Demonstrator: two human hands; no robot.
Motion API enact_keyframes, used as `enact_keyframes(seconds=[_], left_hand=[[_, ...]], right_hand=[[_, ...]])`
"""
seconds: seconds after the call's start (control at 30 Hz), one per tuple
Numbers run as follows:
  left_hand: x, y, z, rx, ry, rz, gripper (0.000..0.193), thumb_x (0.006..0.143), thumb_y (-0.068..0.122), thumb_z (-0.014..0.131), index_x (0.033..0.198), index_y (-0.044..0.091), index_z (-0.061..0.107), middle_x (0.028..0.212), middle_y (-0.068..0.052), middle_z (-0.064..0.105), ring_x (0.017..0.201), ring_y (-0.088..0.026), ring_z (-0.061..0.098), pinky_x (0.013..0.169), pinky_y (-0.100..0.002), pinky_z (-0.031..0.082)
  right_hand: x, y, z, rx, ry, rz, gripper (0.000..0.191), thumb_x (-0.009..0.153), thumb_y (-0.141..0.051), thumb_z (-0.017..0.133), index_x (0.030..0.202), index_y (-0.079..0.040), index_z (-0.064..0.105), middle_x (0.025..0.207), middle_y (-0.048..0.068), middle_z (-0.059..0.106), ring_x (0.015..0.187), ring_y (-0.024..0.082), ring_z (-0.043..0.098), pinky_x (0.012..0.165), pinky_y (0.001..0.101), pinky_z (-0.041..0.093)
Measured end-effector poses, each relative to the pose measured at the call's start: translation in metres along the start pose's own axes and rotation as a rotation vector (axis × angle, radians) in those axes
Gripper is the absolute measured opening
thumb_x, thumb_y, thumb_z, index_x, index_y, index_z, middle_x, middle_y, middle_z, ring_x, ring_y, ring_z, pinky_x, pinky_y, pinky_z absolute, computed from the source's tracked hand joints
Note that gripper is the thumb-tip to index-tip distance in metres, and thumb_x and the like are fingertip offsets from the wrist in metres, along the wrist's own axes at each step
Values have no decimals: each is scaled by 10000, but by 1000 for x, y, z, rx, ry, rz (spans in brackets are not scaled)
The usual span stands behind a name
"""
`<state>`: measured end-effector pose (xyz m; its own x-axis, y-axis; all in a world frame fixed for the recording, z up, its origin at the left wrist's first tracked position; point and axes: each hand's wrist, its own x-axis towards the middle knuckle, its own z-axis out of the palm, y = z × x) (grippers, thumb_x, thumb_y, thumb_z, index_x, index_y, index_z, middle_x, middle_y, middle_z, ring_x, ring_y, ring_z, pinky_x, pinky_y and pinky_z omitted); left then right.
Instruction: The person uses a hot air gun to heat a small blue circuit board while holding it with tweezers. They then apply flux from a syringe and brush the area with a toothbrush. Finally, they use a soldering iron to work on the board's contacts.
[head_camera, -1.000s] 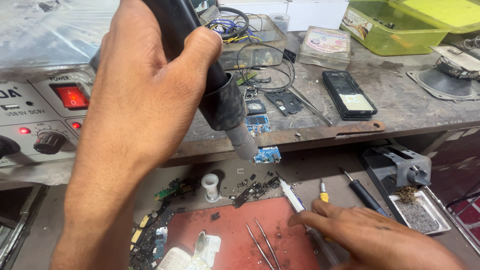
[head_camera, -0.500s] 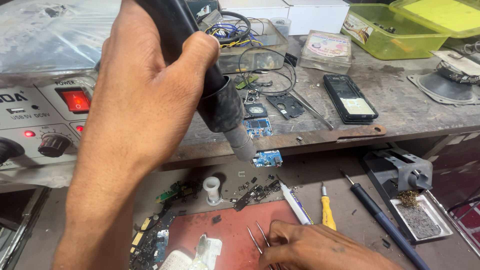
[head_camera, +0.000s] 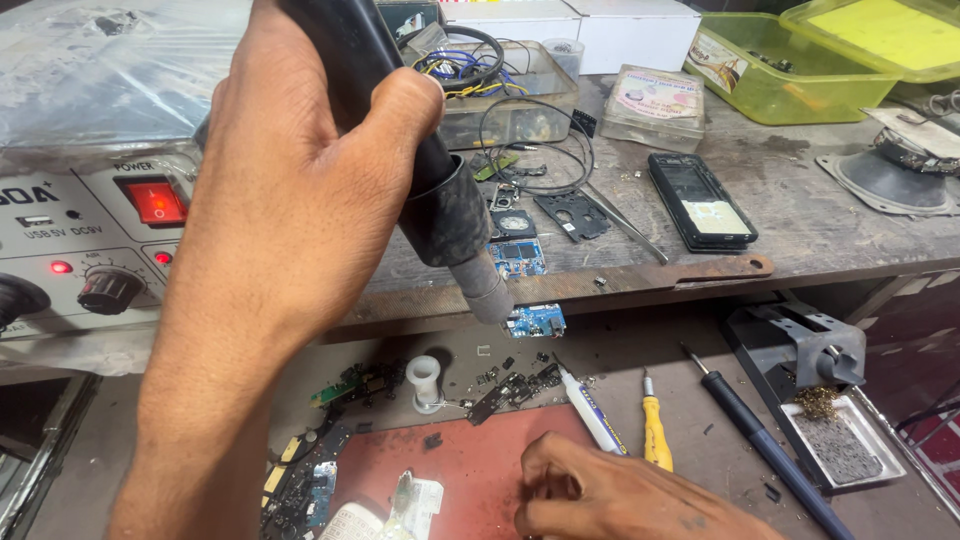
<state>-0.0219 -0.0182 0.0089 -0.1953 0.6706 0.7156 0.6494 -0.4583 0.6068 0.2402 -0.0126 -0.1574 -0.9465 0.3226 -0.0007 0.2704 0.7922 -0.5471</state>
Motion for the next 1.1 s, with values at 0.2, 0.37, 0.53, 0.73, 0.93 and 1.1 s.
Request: enact_keyframes(seconds=[0.2, 0.37, 0.53, 0.73, 0.93, 1.1], left_hand=[[1, -2, -1, 13, -8, -25, 262, 910, 236, 614, 1010, 9, 527, 757, -70, 574, 687, -182, 561, 670, -378, 485], [1, -4, 1, 51, 14, -28, 298, 926, 261, 628, 994, -11, 525, 778, -85, 556, 702, -196, 548, 652, -393, 466], [1, -4, 1, 42, 19, 11, 308, 928, 266, 628, 996, -18, 529, 763, -80, 566, 678, -178, 550, 630, -385, 462], [2, -5, -1, 56, 23, -32, 312, 921, 268, 640, 956, -24, 534, 681, -69, 557, 596, -158, 527, 543, -377, 431], [2, -4, -2, 4, -6, -32, 282, 933, 255, 630, 976, -9, 539, 663, -44, 574, 571, -129, 522, 514, -350, 426], [2, -3, -2, -5, -3, -19, 282, 929, 251, 634, 988, -6, 535, 661, -32, 573, 561, -115, 520, 512, -346, 423]], right_hand=[[-4, 4, -5, 132, 285, -25, 263, 924, -51, 731, 1164, -56, 623, 1203, 107, 661, 1160, 255, 673, 946, 359, 574], [-13, 0, -2, 242, 727, 64, 267, 853, -1, 751, 1087, -24, 626, 1154, 120, 710, 1063, 179, 745, 878, 294, 656], [-14, 7, 4, 285, 708, 140, 167, 837, -12, 777, 974, -13, 683, 1141, 128, 713, 1077, 192, 776, 872, 296, 659], [-9, 29, 33, 218, 620, 246, 164, 857, -105, 836, 921, -55, 693, 1016, 43, 771, 992, 146, 767, 840, 294, 647], [-20, 48, 48, -80, 266, 579, 227, 857, -314, 841, 939, -151, 706, 944, 20, 671, 913, 202, 713, 800, 334, 590], [-1, 39, 71, -227, 345, 257, 242, 872, -334, 832, 995, -156, 723, 971, 39, 651, 902, 216, 715, 778, 337, 560]])
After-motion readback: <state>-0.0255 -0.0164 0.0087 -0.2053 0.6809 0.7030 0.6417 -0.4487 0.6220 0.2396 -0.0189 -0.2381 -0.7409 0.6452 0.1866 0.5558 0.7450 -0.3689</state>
